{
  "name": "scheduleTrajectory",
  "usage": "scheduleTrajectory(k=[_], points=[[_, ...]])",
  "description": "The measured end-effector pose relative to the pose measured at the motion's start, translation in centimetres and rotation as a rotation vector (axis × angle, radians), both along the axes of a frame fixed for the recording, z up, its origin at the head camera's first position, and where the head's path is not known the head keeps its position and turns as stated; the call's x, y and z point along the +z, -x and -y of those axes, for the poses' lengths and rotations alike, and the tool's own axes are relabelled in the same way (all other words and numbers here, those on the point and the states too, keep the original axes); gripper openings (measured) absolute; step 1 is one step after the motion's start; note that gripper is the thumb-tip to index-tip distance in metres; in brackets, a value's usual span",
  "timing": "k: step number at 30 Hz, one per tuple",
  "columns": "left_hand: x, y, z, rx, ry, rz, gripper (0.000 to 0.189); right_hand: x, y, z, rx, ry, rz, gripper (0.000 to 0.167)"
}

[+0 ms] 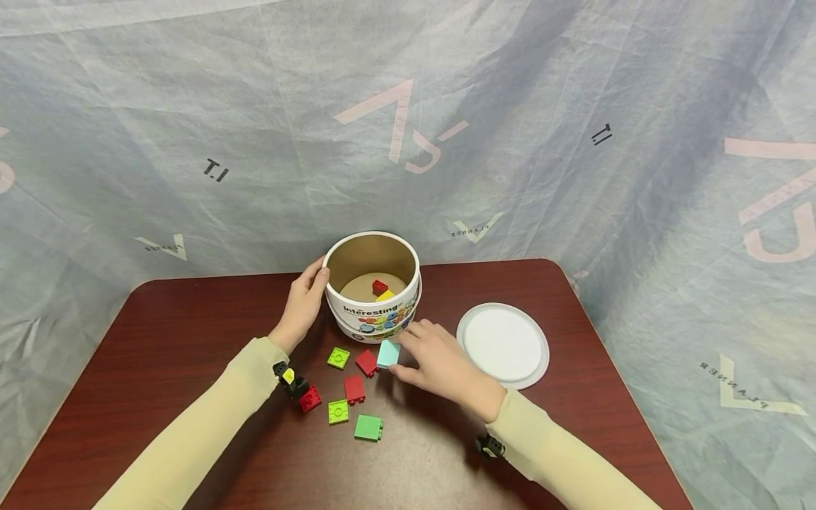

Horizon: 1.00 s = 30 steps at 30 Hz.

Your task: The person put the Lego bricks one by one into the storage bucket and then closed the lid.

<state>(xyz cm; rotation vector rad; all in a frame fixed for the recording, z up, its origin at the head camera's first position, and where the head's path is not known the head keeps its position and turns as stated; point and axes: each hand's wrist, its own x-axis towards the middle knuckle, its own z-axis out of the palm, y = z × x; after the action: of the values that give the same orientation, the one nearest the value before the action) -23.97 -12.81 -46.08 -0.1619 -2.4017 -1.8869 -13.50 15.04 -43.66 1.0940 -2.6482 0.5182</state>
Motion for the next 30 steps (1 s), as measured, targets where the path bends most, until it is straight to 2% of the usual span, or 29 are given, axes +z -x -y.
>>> scheduleTrajectory(k=[10, 18, 30], points=[[0.0, 0.2, 0.0, 0.005, 0.008, -0.002, 0.051, 3.0, 1.7, -0.8, -0.014, 0.048, -0.097, 0.038], [0.0, 0.3, 0.0, -0.003, 0.006, 0.003, 0.052, 5.2, 3.0, -0.8, -0.073, 0.078, -0.037, 0.039], [0.1, 0.5, -0.1, -0.008, 0.016, 0.003, 0.052, 6.8, 6.5, -0.6, -0.153, 0.072, 0.050, 0.039]])
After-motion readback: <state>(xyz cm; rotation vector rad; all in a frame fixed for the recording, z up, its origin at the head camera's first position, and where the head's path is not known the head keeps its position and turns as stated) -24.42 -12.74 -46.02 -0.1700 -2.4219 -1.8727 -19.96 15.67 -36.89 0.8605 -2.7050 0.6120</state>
